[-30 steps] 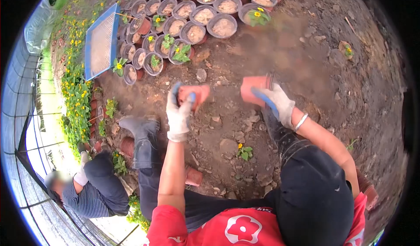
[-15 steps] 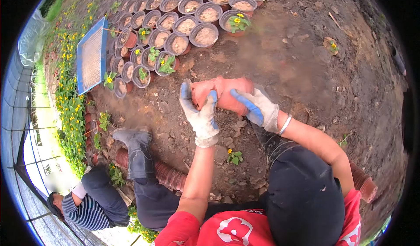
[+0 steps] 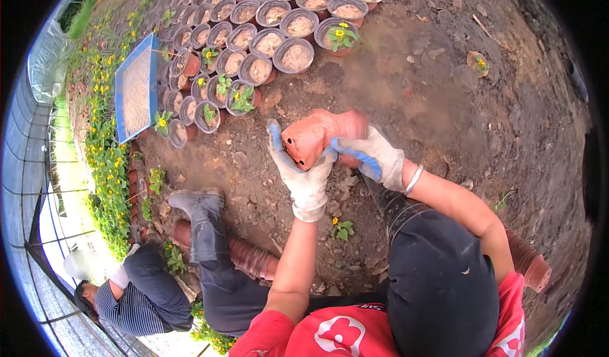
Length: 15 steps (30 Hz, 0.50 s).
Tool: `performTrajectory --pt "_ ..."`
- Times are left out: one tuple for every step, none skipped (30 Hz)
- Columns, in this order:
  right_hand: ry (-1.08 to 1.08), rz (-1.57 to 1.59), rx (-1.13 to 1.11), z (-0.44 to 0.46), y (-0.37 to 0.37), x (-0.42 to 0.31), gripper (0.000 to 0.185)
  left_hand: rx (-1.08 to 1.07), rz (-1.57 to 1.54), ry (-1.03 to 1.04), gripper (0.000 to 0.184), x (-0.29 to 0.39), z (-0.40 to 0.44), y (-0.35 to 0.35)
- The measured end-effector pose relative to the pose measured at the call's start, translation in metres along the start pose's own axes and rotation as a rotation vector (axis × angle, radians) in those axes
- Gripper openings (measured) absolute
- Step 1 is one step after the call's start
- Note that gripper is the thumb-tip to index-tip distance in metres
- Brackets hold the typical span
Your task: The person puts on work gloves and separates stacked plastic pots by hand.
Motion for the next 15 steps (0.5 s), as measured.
performTrajectory --pt "0.000 0.000 0.001 0.000 -0.002 0.002 0.031 -0.012 0.051 0.030 0.103 0.000 -0.001 0.001" --pt "-0.006 -0.009 0.015 -0.003 0.000 -0.003 0.030 -0.012 0.052 0.029 0.103 -0.002 -0.001 0.001" --pt "-0.013 -0.019 0.029 -0.004 0.001 -0.006 0.029 0.005 0.033 0.029 0.102 -0.005 -0.002 0.001" --pt "-0.013 -0.018 0.029 -0.003 0.001 -0.004 0.029 0.023 0.014 0.029 0.100 -0.007 -0.002 0.001" --pt "0.003 0.093 -0.022 -0.002 -0.001 -0.001 0.030 0.022 0.014 0.029 0.100 -0.008 -0.002 0.001" --pt "0.019 0.205 -0.072 -0.001 -0.002 0.001 0.032 0.045 -0.306 -0.097 0.099 -0.010 -0.001 0.001" --pt "0.019 0.207 -0.070 -0.003 -0.004 0.003 0.032 0.068 -0.626 -0.224 0.099 -0.013 -0.001 0.001" --pt "0.033 0.287 -0.094 -0.005 -0.004 0.004 0.032 0.069 -0.626 -0.225 0.099 -0.017 -0.004 0.001" --pt "0.049 0.366 -0.119 -0.007 -0.003 0.005 0.033 0.008 -0.739 -0.339 0.093 -0.022 -0.011 0.002" --pt "0.049 0.363 -0.123 -0.006 -0.005 0.008 0.033 -0.054 -0.850 -0.451 0.087 -0.027 -0.017 0.006" --pt "0.028 0.254 -0.093 -0.005 -0.007 0.012 0.033 -0.052 -0.851 -0.448 0.087 -0.027 -0.023 0.012" --pt "0.007 0.145 -0.063 -0.004 -0.007 0.012 0.034 -0.038 -0.878 -0.511 0.080 -0.028 -0.032 0.021" --pt "0.007 0.145 -0.063 -0.005 -0.007 0.010 0.034 -0.025 -0.904 -0.576 0.073 -0.028 -0.040 0.027" --pt "0.058 0.219 -0.101 -0.009 -0.003 0.001 0.037 -0.024 -0.903 -0.576 0.073 -0.032 -0.046 0.030" --pt "0.109 0.291 -0.139 -0.011 0.000 -0.005 0.040 -0.034 -0.963 -0.631 0.069 -0.040 -0.052 0.030"
Point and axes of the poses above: each hand's wrist, its own z-axis towards the middle knuckle, its own y-axis out of the palm, x = y × z, the point moved 1 cm from there along z, towards the middle knuckle, and after that the axes turned 13 degrees about -z, right-handed, at the moved point
